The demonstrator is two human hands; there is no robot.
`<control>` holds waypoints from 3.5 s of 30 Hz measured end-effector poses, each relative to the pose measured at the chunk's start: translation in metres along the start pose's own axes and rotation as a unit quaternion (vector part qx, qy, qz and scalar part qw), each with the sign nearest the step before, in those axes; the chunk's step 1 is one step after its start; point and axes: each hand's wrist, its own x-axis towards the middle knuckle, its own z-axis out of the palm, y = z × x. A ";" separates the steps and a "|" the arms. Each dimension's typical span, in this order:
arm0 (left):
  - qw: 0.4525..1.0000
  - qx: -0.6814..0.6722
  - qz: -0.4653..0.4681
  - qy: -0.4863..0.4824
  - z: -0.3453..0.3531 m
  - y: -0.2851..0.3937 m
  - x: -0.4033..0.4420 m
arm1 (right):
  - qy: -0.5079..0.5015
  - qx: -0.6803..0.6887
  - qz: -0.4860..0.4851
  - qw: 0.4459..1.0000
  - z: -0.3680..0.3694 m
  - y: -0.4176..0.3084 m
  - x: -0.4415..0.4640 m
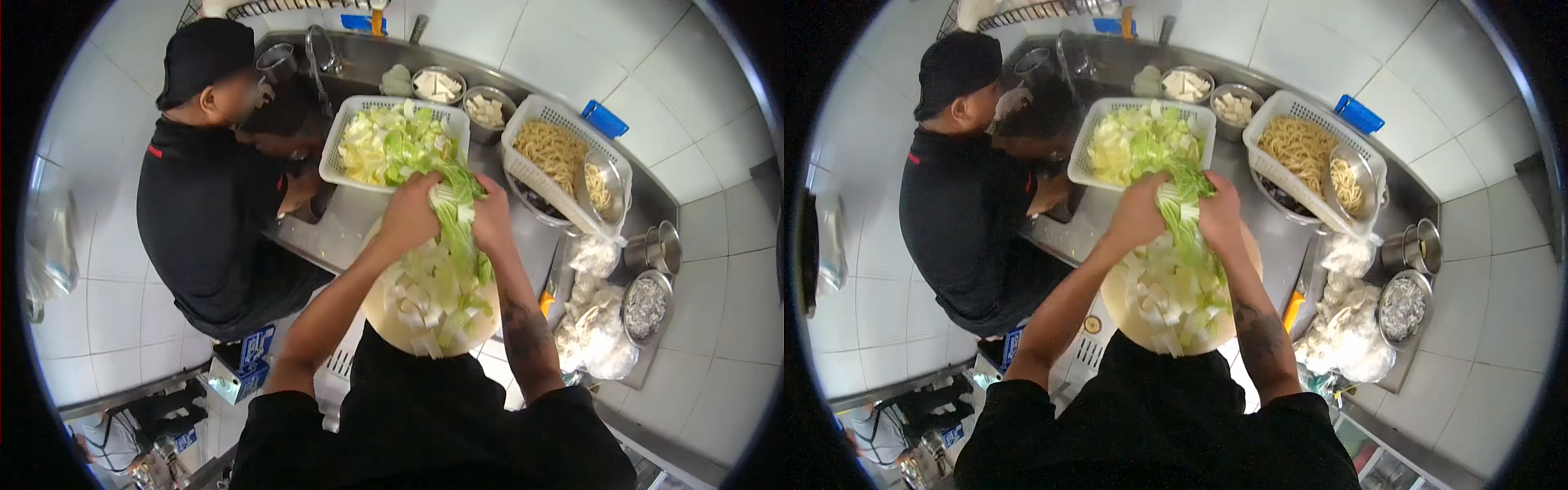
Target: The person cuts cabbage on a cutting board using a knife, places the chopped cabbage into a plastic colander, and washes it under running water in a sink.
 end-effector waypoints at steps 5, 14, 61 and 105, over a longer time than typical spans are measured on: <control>0.999 -0.002 -0.043 -0.016 -0.043 -0.069 0.090 | -0.064 0.150 0.141 0.976 0.053 0.020 0.126; 0.984 0.057 -0.131 -0.104 -0.044 -0.215 0.138 | -0.260 -0.144 0.120 0.947 0.027 0.021 0.165; 0.999 -0.040 -0.013 0.011 -0.002 -0.085 0.043 | -0.135 -0.112 0.064 0.982 0.001 0.008 0.091; 0.982 0.100 0.043 -0.152 -0.007 -0.131 -0.077 | -0.159 -0.368 -0.285 0.871 -0.006 0.121 -0.012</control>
